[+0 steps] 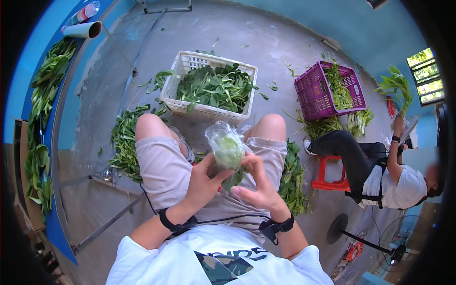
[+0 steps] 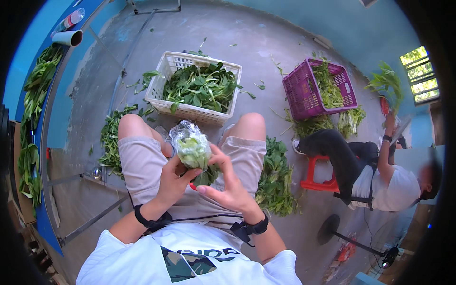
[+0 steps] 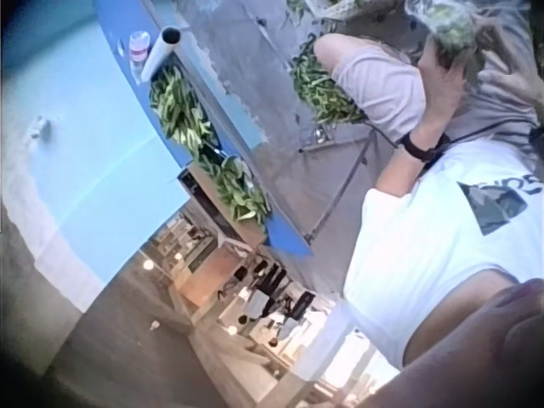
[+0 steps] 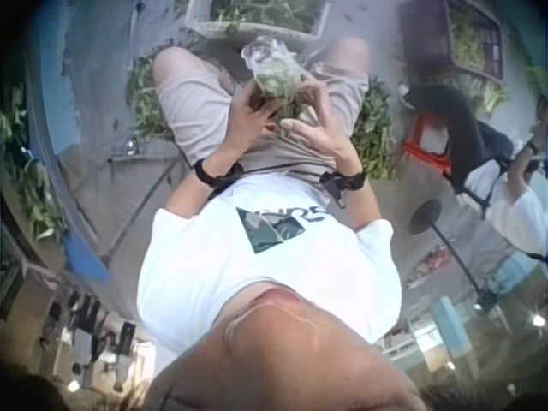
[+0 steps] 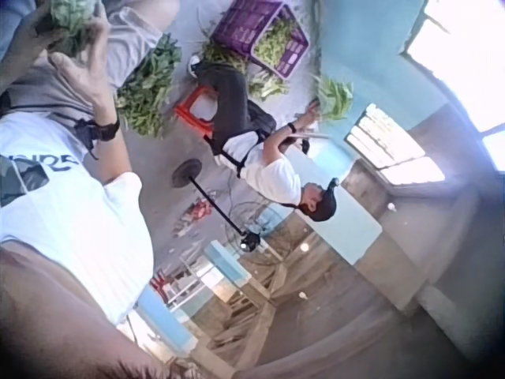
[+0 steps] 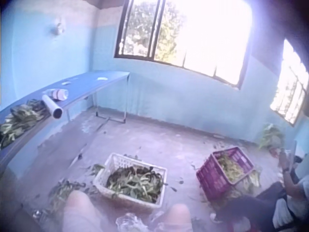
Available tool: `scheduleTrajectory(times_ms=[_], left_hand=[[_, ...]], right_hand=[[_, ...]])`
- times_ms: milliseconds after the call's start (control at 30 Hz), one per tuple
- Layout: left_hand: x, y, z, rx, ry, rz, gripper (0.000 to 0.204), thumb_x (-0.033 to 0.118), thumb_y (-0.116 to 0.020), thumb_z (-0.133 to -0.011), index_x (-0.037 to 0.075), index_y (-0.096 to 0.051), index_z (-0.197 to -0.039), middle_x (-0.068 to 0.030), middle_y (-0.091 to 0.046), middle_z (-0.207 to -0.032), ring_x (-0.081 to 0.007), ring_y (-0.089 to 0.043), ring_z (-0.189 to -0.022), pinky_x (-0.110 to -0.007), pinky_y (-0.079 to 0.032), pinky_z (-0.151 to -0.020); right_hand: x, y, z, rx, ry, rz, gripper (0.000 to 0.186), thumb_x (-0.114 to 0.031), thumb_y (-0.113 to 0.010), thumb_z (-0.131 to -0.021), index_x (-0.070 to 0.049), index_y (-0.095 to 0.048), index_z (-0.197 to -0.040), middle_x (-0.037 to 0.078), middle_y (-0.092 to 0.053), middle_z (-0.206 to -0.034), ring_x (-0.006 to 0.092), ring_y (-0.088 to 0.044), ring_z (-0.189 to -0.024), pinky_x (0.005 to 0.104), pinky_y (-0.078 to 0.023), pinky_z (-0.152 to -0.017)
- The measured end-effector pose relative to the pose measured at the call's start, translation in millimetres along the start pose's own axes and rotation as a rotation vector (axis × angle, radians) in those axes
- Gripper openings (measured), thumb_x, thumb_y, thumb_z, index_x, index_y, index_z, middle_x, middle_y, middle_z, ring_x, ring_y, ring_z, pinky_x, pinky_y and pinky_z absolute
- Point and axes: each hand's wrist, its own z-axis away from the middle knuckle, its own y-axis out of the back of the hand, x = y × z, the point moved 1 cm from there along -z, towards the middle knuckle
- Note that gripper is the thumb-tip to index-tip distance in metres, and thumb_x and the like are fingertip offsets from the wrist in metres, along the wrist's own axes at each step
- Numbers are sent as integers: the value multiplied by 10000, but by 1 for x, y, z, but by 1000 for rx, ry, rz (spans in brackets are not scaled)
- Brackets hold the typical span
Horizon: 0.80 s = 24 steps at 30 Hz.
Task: Picking and wrapping bok choy leaves in plastic wrap using the thigh as a base.
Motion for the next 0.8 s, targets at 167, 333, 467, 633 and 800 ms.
scheduleTrajectory(times_ms=[167,333,467,633,800], left_hand=[[7,17,14,-189,-331,-606,394,57,-821,-785,-8,-686,-1150,-182,-743,-1022,-324,-740,-928,-366,-566,-806],[50,14,11,-352,-636,-1004,420,120,-871,-744,6,-713,-1116,-161,-739,-1021,-360,-724,-953,-424,-563,-798],[101,29,22,-123,-682,-891,456,221,-927,-729,30,-741,-1098,-129,-700,-1050,-342,-682,-950,-427,-546,-856],[110,7,-1,-277,-869,-960,223,68,-853,-781,61,-752,-980,-83,-691,-1025,-309,-662,-902,-408,-530,-760],[104,14,4,-179,-670,-706,98,-9,-781,-868,22,-715,-933,-76,-698,-837,-230,-653,-700,-324,-519,-660]], right_hand=[[-13,-10,-14,183,-28,-301,1045,-127,-996,-701,-44,-366,-1530,202,-468,-1587,283,-473,-1465,411,-390,-1208],[-9,-10,-8,161,-75,-145,742,-69,-953,-750,-26,-541,-1365,109,-745,-1215,165,-718,-1115,332,-565,-964],[-29,-16,-20,202,-91,-84,669,-104,-945,-783,-26,-562,-1326,96,-770,-1119,158,-741,-1016,339,-585,-875],[-23,-27,-21,165,-120,-35,683,-153,-947,-777,-39,-565,-1331,123,-775,-1059,196,-765,-969,343,-591,-854],[-27,-30,-19,110,-122,57,671,-191,-947,-758,-38,-596,-1309,153,-765,-1048,272,-779,-940,358,-597,-840]])
